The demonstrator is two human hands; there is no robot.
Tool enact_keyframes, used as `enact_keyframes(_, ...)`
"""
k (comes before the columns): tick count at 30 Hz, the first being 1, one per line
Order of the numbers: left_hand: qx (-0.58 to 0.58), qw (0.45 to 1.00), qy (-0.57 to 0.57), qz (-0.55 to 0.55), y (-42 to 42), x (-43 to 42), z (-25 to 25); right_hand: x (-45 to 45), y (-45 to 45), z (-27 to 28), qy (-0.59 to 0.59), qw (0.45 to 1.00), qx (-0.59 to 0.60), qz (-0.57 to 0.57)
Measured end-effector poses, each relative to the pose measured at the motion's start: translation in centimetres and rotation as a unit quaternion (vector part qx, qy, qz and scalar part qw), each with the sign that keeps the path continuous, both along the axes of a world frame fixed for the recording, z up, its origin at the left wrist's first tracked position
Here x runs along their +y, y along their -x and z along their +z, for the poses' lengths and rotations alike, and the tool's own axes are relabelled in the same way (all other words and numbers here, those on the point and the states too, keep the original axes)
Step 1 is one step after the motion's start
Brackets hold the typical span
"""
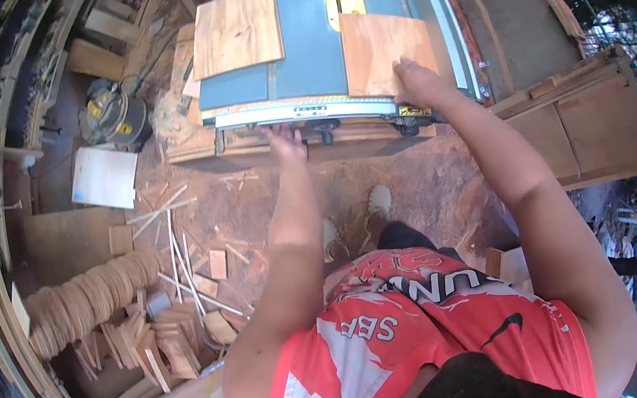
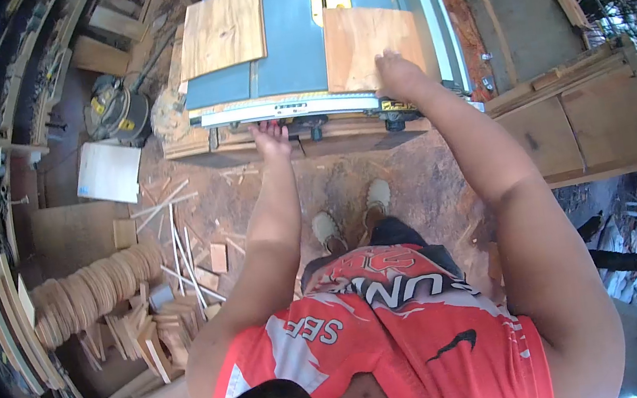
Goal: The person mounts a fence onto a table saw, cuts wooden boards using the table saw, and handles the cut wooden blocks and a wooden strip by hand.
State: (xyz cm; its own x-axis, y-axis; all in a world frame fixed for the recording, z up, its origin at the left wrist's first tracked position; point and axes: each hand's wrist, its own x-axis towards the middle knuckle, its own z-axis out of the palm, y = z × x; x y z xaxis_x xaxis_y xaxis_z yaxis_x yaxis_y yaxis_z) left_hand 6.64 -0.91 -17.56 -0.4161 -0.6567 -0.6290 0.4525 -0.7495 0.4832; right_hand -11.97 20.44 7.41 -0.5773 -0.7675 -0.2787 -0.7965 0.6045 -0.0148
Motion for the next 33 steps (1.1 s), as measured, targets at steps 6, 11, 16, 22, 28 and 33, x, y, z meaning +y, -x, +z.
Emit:
enact_keyframes(6,-0.004,1.000,-0.018,-0.002,0.3,-0.5,-0.4,-0.2,0.3,-0.4,-0.006,1.000,-0.006,-0.028)
enact_keyframes(11,-0.058,0.998,-0.003,0.006,1.2,-0.9,-1.5,-0.3,0.7,-1.1,-0.021,0.998,-0.026,-0.053)
enact_keyframes(16,-0.055,0.996,0.015,-0.073,-0.4,-1.3,-1.5,-0.2,0.9,-1.7,-0.005,0.998,-0.021,-0.062)
enact_keyframes(22,-0.031,0.965,0.156,-0.208,-6.8,2.4,-3.4,-0.3,1.6,-1.9,0.009,0.998,-0.025,-0.050)
enact_keyframes(28,-0.205,0.896,0.135,-0.370,-20.5,5.6,-8.8,0.0,2.0,-2.0,0.061,0.996,-0.015,-0.062)
enact_keyframes(33,-0.301,0.836,0.100,-0.448,-27.8,8.6,-4.7,-0.7,3.4,-1.4,0.064,0.996,-0.029,-0.058)
